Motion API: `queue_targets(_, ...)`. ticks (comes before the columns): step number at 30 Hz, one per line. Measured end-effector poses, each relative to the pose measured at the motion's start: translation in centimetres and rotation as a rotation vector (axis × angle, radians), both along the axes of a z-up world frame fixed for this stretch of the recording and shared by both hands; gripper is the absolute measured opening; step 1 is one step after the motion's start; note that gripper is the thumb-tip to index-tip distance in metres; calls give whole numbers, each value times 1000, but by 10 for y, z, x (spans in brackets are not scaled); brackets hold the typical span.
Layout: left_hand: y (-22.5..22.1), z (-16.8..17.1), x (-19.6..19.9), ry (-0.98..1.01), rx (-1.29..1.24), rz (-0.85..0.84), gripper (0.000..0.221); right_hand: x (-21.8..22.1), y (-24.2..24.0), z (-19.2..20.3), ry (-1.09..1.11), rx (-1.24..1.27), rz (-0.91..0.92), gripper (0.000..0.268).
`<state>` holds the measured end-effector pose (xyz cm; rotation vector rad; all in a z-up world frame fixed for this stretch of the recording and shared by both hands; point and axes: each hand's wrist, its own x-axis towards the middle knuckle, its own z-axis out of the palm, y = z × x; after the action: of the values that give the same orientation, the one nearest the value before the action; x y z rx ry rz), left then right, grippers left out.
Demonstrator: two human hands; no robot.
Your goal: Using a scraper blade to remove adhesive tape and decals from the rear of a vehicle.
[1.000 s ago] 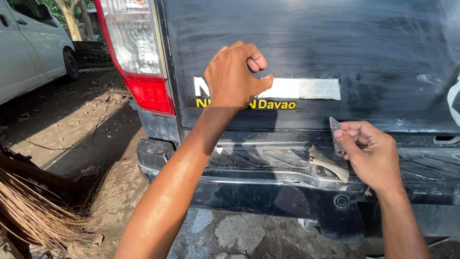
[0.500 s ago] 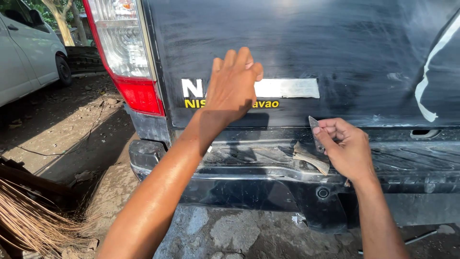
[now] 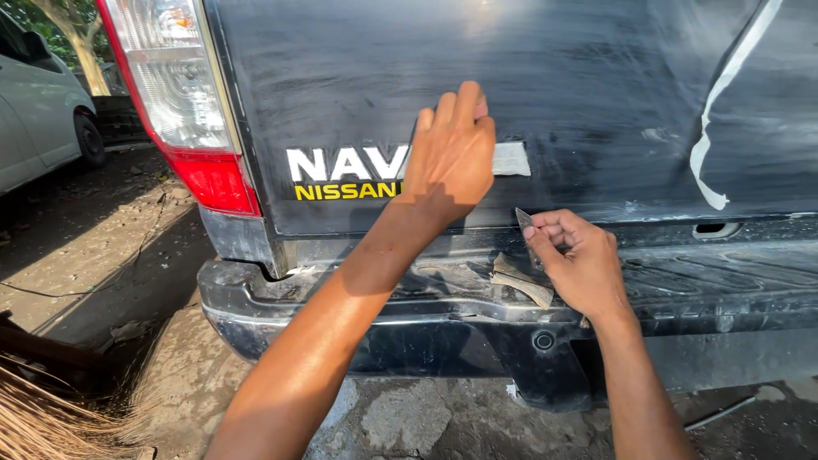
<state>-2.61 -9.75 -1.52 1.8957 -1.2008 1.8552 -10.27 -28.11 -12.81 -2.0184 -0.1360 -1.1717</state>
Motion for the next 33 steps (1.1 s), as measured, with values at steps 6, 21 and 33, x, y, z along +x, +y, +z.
queue_targets(6,-15,14,-6,77,110,9,14,-7,5,3,23,36,11,20)
queue_targets(21,87,15,5,216,140,-17,22,-5,4,1,32,63,45,22)
queue_targets(33,102,-26,26,45,-99,-164,40,-3,4,1,62,69,38,22)
